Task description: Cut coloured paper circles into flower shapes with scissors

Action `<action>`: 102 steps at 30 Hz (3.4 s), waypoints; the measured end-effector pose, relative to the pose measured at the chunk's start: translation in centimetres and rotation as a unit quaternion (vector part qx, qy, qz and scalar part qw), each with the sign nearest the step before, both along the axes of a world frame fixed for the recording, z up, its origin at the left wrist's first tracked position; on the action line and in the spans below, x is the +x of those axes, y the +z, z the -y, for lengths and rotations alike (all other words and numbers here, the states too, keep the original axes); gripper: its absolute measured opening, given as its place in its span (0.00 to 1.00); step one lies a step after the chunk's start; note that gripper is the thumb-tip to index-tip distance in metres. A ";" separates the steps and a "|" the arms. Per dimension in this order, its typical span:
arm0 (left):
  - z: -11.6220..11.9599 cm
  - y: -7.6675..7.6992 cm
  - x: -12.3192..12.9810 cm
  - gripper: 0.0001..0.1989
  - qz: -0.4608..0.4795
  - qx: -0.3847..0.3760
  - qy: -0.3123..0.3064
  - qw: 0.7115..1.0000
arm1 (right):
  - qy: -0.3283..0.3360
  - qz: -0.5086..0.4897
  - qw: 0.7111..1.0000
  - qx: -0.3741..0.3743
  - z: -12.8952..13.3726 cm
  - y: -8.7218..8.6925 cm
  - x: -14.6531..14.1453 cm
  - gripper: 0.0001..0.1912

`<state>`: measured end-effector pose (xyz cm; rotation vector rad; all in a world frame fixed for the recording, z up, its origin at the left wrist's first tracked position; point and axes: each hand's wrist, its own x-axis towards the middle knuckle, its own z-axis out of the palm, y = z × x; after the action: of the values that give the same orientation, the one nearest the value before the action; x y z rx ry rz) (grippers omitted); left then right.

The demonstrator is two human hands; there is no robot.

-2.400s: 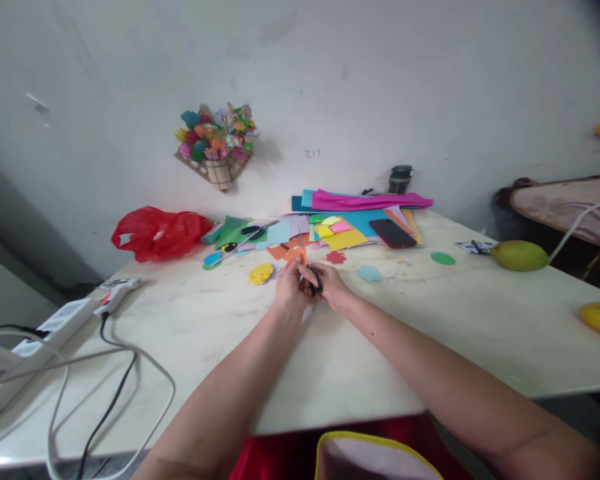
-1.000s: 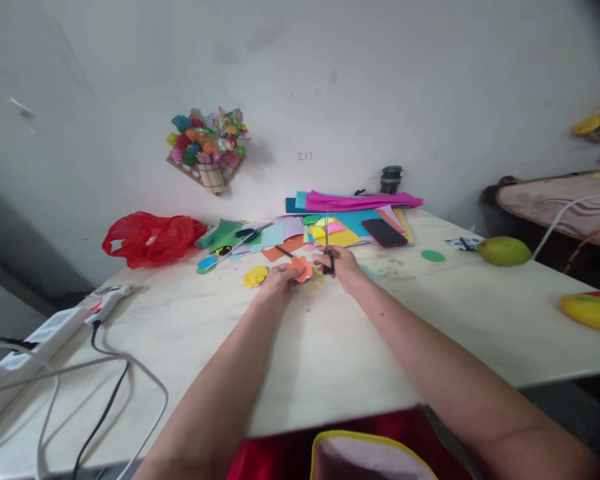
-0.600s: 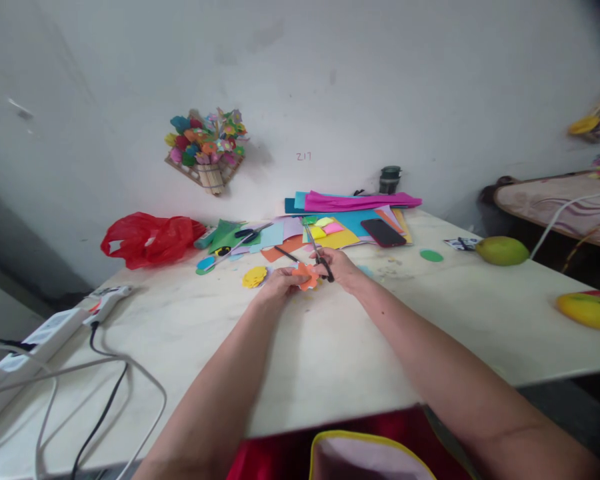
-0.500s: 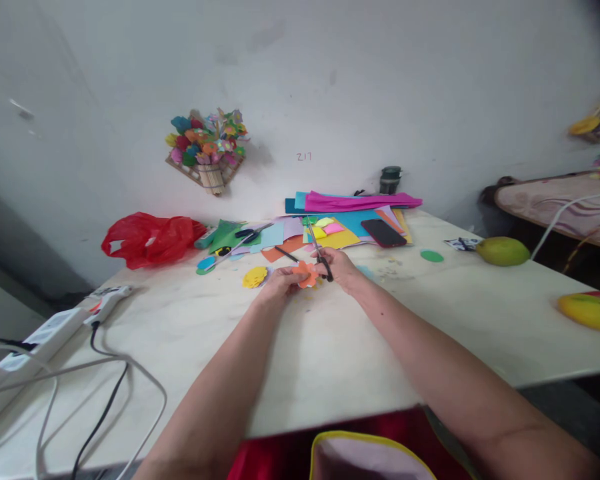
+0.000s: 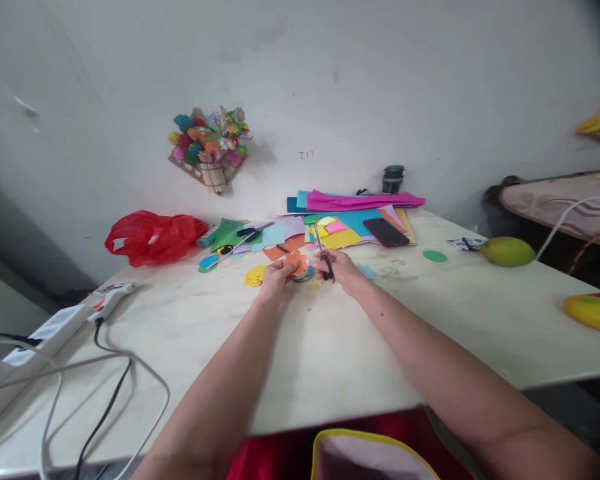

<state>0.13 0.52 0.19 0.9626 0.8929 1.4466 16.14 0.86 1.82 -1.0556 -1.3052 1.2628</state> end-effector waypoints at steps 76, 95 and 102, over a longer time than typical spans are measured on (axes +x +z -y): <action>-0.1 0.3 0.4 0.12 0.101 -0.023 0.073 0.992 | 0.164 0.132 0.977 0.018 0.4 -0.3 0.5 0.19; -0.5 0.0 -0.2 0.07 0.103 -0.035 0.070 0.992 | 0.174 0.116 0.978 0.008 0.8 0.3 0.5 0.19; -0.6 0.2 -0.6 0.06 0.086 -0.035 0.054 0.994 | 0.178 0.115 0.977 0.000 0.5 0.2 0.5 0.18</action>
<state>-0.45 1.08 0.35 0.7354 0.8739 1.5543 16.68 0.37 2.00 -1.0185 -1.7291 1.4334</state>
